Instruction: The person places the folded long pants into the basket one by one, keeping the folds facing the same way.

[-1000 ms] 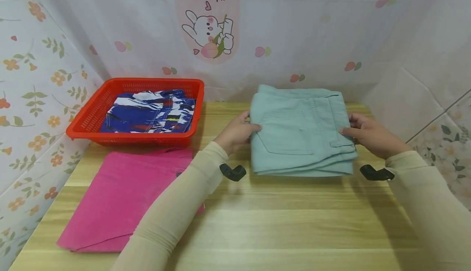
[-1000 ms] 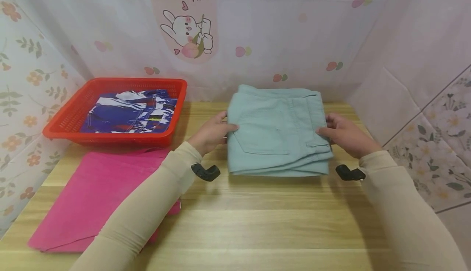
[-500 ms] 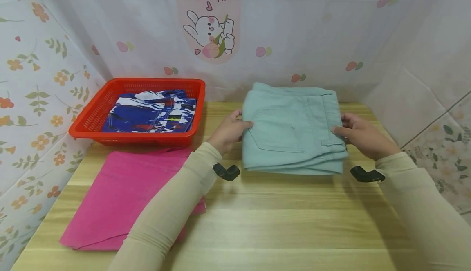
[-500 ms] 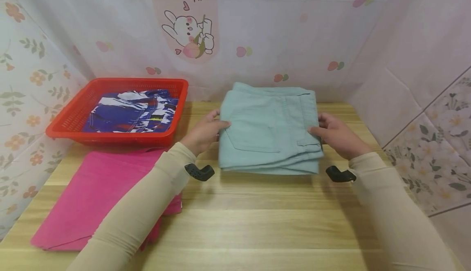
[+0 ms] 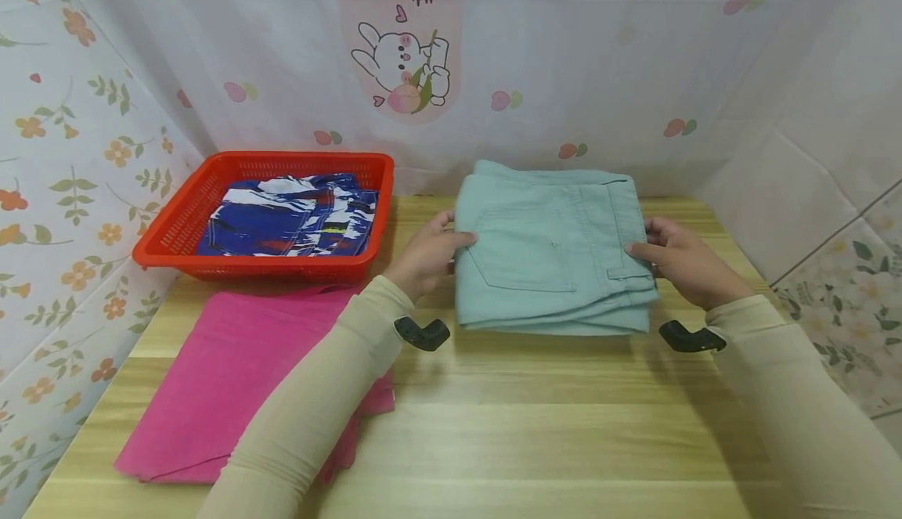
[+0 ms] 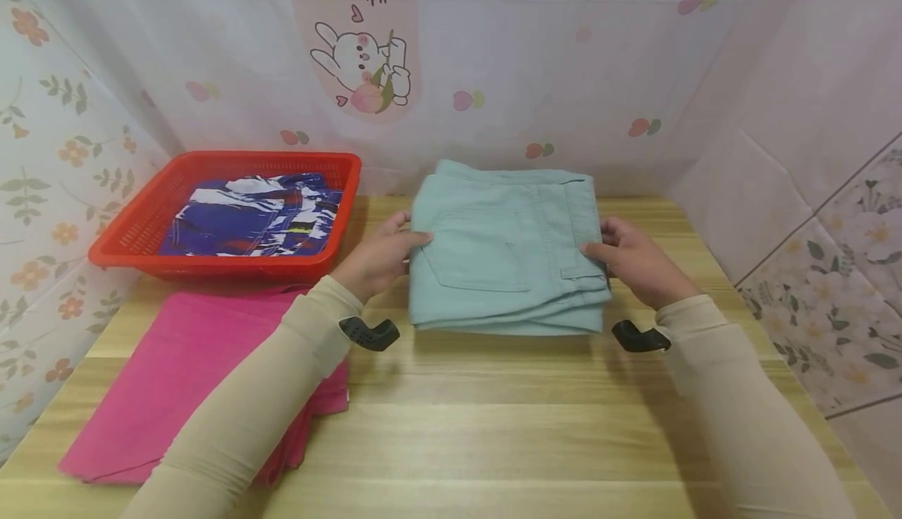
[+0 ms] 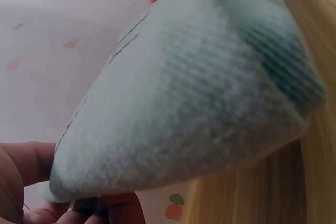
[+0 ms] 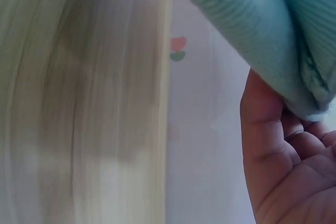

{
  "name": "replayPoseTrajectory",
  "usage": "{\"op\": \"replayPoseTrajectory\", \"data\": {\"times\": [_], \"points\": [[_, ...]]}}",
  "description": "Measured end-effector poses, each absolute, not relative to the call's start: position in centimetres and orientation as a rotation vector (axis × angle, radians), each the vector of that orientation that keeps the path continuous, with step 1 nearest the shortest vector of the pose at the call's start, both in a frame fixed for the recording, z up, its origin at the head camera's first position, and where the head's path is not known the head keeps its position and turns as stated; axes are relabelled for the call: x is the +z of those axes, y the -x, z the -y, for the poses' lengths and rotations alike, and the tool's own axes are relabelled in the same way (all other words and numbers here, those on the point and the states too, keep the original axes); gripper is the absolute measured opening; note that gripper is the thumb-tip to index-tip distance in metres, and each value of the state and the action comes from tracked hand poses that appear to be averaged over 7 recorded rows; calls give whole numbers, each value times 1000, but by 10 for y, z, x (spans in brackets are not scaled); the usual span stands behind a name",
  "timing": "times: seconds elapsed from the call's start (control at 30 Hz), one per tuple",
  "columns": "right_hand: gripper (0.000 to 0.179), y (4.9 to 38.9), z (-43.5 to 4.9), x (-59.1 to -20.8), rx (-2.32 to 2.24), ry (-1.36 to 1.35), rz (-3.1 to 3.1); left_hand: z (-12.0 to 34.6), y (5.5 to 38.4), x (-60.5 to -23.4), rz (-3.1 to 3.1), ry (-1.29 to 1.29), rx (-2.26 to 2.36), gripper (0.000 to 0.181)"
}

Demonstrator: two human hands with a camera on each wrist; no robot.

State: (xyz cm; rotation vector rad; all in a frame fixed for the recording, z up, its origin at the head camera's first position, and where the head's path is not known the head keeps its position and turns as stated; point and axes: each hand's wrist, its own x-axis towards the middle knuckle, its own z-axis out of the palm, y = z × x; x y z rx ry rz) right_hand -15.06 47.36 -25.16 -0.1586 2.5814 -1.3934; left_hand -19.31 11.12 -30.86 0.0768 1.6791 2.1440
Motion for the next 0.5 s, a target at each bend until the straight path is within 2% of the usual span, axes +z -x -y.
{"op": "replayPoseTrajectory", "data": {"times": [0.5], "points": [[35,147,-449,-244,-1413,187,-2578,-84,189,-296,-1740,-120,2102,44]]}}
